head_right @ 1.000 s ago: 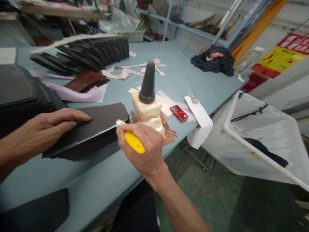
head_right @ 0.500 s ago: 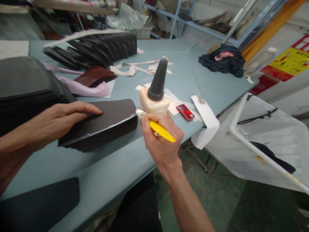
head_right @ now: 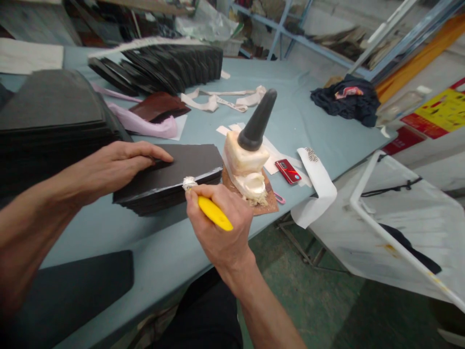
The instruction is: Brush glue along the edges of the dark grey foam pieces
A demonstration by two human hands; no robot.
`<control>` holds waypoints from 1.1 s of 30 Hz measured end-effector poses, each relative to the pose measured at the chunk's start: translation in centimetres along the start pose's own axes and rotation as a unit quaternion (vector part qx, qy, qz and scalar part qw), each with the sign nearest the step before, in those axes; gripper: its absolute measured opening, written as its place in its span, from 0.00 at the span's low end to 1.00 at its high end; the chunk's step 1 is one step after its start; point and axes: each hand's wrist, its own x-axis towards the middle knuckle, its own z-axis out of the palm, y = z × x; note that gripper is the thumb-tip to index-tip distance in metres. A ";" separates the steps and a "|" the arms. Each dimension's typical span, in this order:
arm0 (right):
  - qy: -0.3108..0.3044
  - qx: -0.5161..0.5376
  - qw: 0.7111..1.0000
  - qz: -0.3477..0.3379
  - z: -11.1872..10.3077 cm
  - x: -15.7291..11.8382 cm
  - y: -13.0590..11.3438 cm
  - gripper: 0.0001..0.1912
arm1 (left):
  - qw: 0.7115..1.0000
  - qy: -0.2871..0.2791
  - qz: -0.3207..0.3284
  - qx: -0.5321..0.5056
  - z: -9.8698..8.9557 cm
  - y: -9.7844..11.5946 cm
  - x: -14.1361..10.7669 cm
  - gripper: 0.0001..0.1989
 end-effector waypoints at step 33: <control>-0.074 0.118 0.989 0.041 1.6 -3.2 -6.3 0.05 | 0.997 -0.037 0.075 0.003 -0.3 -1.7 0.5 0.25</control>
